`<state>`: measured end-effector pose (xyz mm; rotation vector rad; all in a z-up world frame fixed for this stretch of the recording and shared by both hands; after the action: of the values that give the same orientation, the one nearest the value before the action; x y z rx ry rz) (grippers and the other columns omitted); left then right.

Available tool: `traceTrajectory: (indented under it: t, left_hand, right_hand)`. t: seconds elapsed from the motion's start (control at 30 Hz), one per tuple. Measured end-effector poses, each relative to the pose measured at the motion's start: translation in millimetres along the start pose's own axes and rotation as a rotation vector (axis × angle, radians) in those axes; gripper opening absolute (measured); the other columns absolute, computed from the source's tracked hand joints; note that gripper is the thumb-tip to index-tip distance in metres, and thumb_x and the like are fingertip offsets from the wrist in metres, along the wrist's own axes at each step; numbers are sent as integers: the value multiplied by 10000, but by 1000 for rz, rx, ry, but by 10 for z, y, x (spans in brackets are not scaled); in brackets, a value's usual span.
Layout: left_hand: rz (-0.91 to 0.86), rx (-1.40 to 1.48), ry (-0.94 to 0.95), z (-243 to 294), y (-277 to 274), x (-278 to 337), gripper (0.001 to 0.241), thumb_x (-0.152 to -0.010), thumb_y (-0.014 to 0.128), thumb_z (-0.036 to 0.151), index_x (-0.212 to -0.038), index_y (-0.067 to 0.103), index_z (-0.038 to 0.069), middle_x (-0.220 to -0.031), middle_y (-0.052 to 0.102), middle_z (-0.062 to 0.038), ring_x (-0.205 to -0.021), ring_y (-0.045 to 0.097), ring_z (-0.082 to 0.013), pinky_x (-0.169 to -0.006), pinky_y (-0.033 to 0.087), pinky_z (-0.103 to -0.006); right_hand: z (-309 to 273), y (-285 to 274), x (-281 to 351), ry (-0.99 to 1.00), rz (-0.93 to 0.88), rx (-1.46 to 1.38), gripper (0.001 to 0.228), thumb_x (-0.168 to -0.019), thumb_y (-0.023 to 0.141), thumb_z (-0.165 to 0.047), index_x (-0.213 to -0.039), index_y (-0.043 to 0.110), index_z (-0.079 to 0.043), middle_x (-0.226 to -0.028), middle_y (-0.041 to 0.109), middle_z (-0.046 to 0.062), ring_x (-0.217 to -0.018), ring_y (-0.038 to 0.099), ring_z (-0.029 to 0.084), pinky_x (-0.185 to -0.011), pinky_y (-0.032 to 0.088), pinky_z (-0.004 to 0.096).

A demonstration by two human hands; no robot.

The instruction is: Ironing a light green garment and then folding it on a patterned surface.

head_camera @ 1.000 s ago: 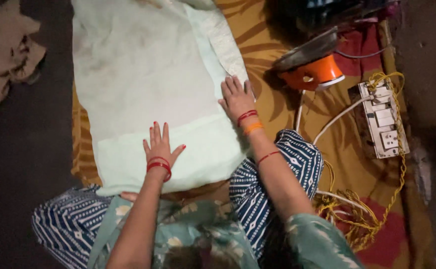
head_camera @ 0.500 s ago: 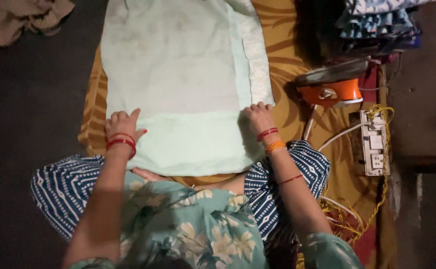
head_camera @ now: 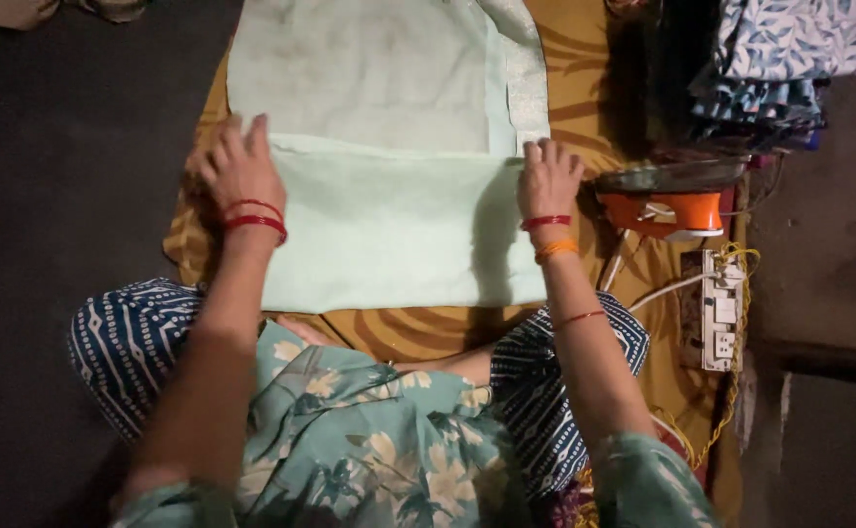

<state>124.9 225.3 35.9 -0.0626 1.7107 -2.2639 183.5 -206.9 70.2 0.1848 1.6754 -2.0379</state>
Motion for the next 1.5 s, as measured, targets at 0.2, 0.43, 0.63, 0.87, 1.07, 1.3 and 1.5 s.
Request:
traceTrajectory:
  t: [0.2,0.43,0.63,0.87,1.07,1.3,1.5]
  left_hand:
    - [-319,-95,288,763,387,686,708,-949,640,355,-1582,335,270,-1701,164,-97,-1591,133,-312,-1255,156,-576]
    - [-544,-56,61,162,658,1054,1001,-836,707,594,-1622,167,288,-1713,11,-123,-1575,21,-331,-1225,122,-597]
    - [-447,1,-10,-96,910,977,1143,-750,767,623,-1644,155,259,-1701,-10,-223,-1564,12,-413,-1222,129,-576]
    - [-521,-44,160,156,758,1124,1175,-741,761,640,-1657,110,295,-1719,27,-128,-1590,44,-310,-1226,146,-613]
    - [-815,-161,471,863,638,1576,1119,-749,797,645,-1605,151,322,-1719,14,-105,-1590,26,-294,-1228,141,-615]
    - [-888,-342,508,772,651,1598,1021,-777,844,247,-1594,237,321,-1715,48,-52,-1560,86,-247,-1200,239,-547]
    - [-649,-221,509,494,711,1065,231,-995,537,81,-1177,663,146,-1430,598,-82,-1377,564,-278,-1036,545,-429]
  right_hand:
    - [-823,473,660,-272,-199,-176,318,-1000,606,-181,-1317,605,-172,-1426,598,95,-1346,546,281,-1143,405,514]
    - [-60,571,1106,-11,-363,-374,641,-999,579,-428,-1539,432,-116,-1623,351,173,-1501,287,349,-1170,259,558]
    - [368,626,1139,141,-416,-315,620,-968,594,-431,-1515,469,-166,-1617,377,125,-1494,316,319,-1191,260,556]
    - [181,405,1204,62,-252,-434,597,-885,722,-342,-1413,551,-124,-1524,495,160,-1411,448,382,-1169,378,511]
    - [-898,-476,1259,-439,-419,-659,892,-553,869,-519,-1297,619,-96,-1449,512,217,-1329,428,455,-987,382,610]
    - [-536,-115,1488,-387,-547,-499,324,-878,715,-258,-1201,721,-280,-1411,626,25,-1351,551,235,-1054,460,458]
    - [-87,94,1072,-186,-641,-507,237,-825,658,-259,-1038,760,-247,-980,752,110,-908,727,340,-792,562,434]
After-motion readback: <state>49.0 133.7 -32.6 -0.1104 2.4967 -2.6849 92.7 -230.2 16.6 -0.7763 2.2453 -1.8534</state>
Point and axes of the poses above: each hand's wrist, its own x-axis away from the middle knuckle, its own y-axis out of the palm, z = x × y, the point moved 9 cm from there along -x, towards the middle knuckle
